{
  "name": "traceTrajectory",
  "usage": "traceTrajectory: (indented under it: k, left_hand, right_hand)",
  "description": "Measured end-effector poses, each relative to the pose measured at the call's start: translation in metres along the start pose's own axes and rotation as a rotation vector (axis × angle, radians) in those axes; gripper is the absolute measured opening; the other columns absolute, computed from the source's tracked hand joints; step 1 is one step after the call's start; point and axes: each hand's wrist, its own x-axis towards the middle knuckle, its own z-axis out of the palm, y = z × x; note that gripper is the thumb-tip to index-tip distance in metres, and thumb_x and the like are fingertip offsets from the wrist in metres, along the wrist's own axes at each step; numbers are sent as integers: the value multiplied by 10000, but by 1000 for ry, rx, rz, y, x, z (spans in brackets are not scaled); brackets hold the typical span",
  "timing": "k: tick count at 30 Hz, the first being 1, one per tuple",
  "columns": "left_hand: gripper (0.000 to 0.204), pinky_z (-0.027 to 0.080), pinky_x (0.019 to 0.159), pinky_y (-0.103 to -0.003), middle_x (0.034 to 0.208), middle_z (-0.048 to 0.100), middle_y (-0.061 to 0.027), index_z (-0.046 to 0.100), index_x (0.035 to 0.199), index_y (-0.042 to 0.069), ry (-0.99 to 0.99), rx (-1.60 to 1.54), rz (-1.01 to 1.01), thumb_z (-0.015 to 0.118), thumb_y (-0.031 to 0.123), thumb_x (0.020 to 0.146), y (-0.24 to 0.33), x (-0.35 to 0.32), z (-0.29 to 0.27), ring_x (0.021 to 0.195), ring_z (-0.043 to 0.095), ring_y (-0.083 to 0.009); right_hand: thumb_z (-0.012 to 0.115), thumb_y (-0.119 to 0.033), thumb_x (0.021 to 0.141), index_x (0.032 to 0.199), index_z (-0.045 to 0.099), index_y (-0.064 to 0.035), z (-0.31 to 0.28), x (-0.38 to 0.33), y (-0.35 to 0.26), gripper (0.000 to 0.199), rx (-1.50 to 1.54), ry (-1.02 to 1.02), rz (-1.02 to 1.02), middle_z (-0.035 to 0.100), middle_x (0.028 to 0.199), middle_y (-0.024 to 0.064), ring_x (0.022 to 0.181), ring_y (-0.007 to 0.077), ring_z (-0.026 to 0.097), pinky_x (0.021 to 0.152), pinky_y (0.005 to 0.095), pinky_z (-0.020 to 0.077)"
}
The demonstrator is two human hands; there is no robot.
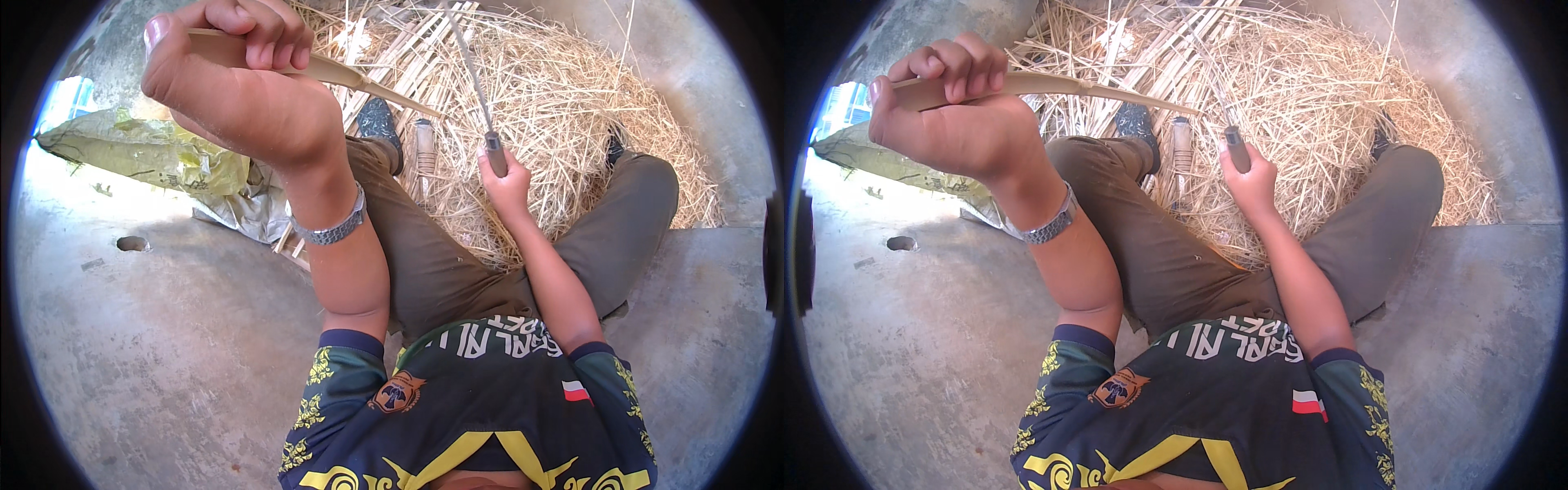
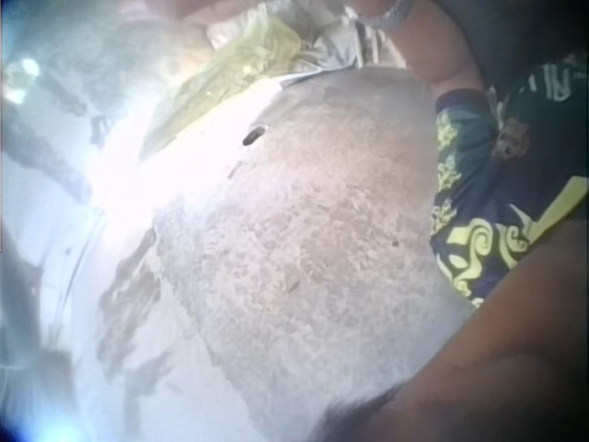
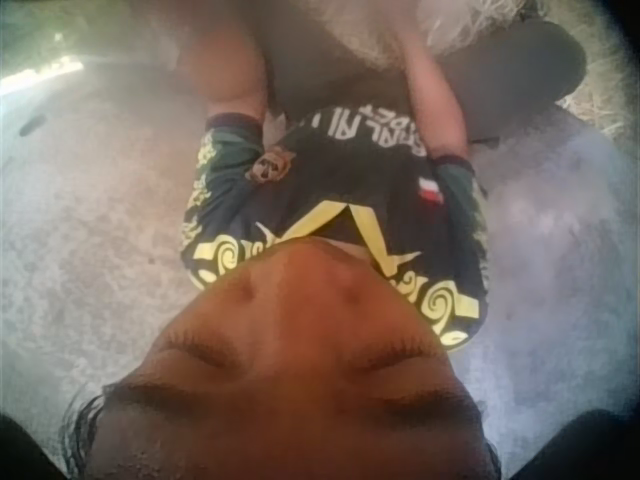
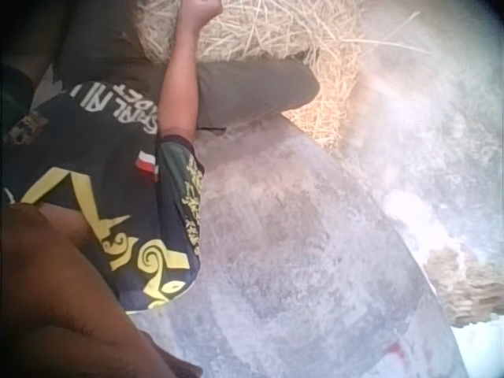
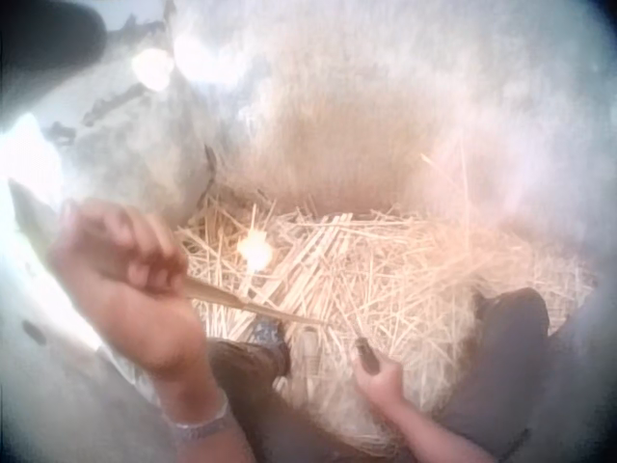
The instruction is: The person sits on the floor and uses a large knife to split long bamboo strips into thinner pieces. They hold the bamboo with one hand and repeatedly strike it with the knife to separate the layers, dropping the finished pieces onto a pile.
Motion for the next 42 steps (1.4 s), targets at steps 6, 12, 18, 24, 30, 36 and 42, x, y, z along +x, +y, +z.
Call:
traceTrajectory:
  k: [6, 12, 18, 24, 30, 36, 42]
  left_hand:
    - [434, 244, 459, -272, 536, 341, -16, 456, 722, 88, -16, -50, -14, 329, 434, 952, -1, 1, -1, 477, 305, -120]
    - [454, 256, 455, -278, 530, 334, -14, 465, 731, 94, -5, 19, 36, 355, 474, 953, -5, -1, 3, 471, 305, -116]
    - [463, 258, 457, -282, 530, 338, -12, 467, 723, 94, 44, 26, 13, 354, 484, 945, 0, 1, 1, 469, 309, -119]
    - [470, 268, 472, -285, 539, 373, -22, 479, 729, 90, 9, 19, -7, 328, 476, 949, -2, 1, -6, 485, 326, -125]
    - [468, 276, 475, -287, 542, 377, -26, 480, 734, 87, -36, -32, 7, 325, 469, 954, -3, 0, -9, 486, 332, -129]
    - [458, 278, 465, -292, 534, 356, -17, 472, 733, 92, 15, 22, 28, 343, 471, 955, -2, 1, -1, 478, 336, -126]
    - [470, 269, 462, -282, 532, 351, -14, 461, 727, 92, 40, 58, 39, 366, 494, 951, -4, 0, -1, 467, 325, -120]
  right_hand:
    - [728, -295, 774, 839, 669, 15, 1, 13, 40, 322, -297, -223, 354, 653, 692, 124, 637, 217, 647, 611, 370, 503]
    - [698, -261, 789, 861, 671, 6, -1, 10, 45, 278, -433, -239, 282, 663, 707, 141, 622, 246, 655, 600, 379, 510]
    - [691, -261, 808, 877, 672, -2, -1, 9, 16, 268, -341, -92, 199, 638, 640, 111, 557, 213, 623, 555, 358, 486]
    - [691, -187, 834, 853, 629, -23, -5, 3, -33, 176, -48, 91, -131, 604, 619, 42, 540, 116, 548, 537, 309, 452]
    - [659, -214, 853, 919, 629, -30, -1, 0, -5, 198, -123, -50, -109, 635, 672, 71, 598, 154, 606, 578, 338, 481]
    - [653, -305, 823, 948, 642, 8, 2, 11, 35, 338, -425, -346, 332, 677, 800, 155, 675, 242, 670, 626, 391, 512]
    - [686, -354, 791, 819, 662, 2, -1, 13, 25, 358, -350, -170, 403, 665, 694, 133, 601, 228, 654, 596, 377, 505]
